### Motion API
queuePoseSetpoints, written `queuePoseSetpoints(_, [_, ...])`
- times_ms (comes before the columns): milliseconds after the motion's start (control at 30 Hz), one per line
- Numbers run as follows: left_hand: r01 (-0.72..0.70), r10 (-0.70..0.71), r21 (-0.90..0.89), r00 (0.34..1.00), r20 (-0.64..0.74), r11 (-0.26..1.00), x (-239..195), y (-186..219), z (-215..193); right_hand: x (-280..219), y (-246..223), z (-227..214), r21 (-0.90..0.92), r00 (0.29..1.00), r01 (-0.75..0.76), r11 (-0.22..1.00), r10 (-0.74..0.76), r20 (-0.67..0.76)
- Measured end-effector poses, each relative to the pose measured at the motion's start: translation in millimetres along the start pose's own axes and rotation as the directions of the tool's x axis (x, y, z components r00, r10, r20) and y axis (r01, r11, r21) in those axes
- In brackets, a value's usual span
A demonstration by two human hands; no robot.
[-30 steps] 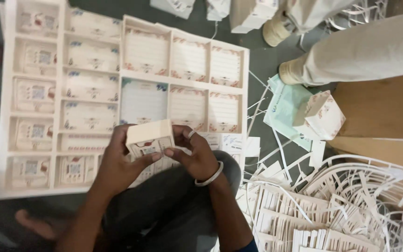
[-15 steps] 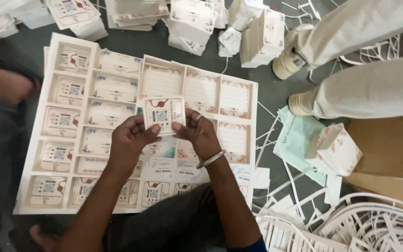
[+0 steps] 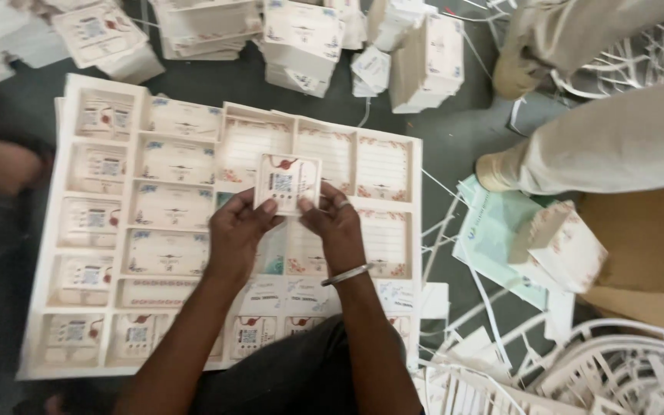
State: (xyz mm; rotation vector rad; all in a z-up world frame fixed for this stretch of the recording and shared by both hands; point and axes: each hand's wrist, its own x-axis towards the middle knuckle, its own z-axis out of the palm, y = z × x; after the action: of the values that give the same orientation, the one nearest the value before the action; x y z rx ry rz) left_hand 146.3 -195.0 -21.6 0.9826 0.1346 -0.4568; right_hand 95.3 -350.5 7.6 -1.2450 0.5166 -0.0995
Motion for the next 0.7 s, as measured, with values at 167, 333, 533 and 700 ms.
queuePoseSetpoints(167, [-0.026, 0.004, -0.197, 0.994, -0.109, 0.980, 25.1, 14.1, -17.9, -5.8, 20.9, 14.1, -0.317, 0.960, 0.193, 0.929, -0.245, -0.135])
queuePoseSetpoints(333, [-0.179, 0.107, -0.316, 0.967, -0.231, 0.932, 66.2, 70.4, -56.7, -21.1, 6.3, 27.8, -0.309, 0.991, 0.128, 0.942, -0.136, -0.003])
queuePoseSetpoints(533, [-0.252, 0.195, -0.078, 0.881, -0.432, 0.965, 166.2, 137.6, -125.8, -32.2, -1.6, 36.5, -0.275, 0.996, -0.003, 0.961, 0.028, 0.087])
queuePoseSetpoints(700, [-0.174, 0.163, 0.022, 0.858, -0.488, 0.984, 250.9, 147.5, -172.8, -30.5, -3.9, 36.6, -0.320, 0.992, -0.062, 0.945, 0.093, 0.083])
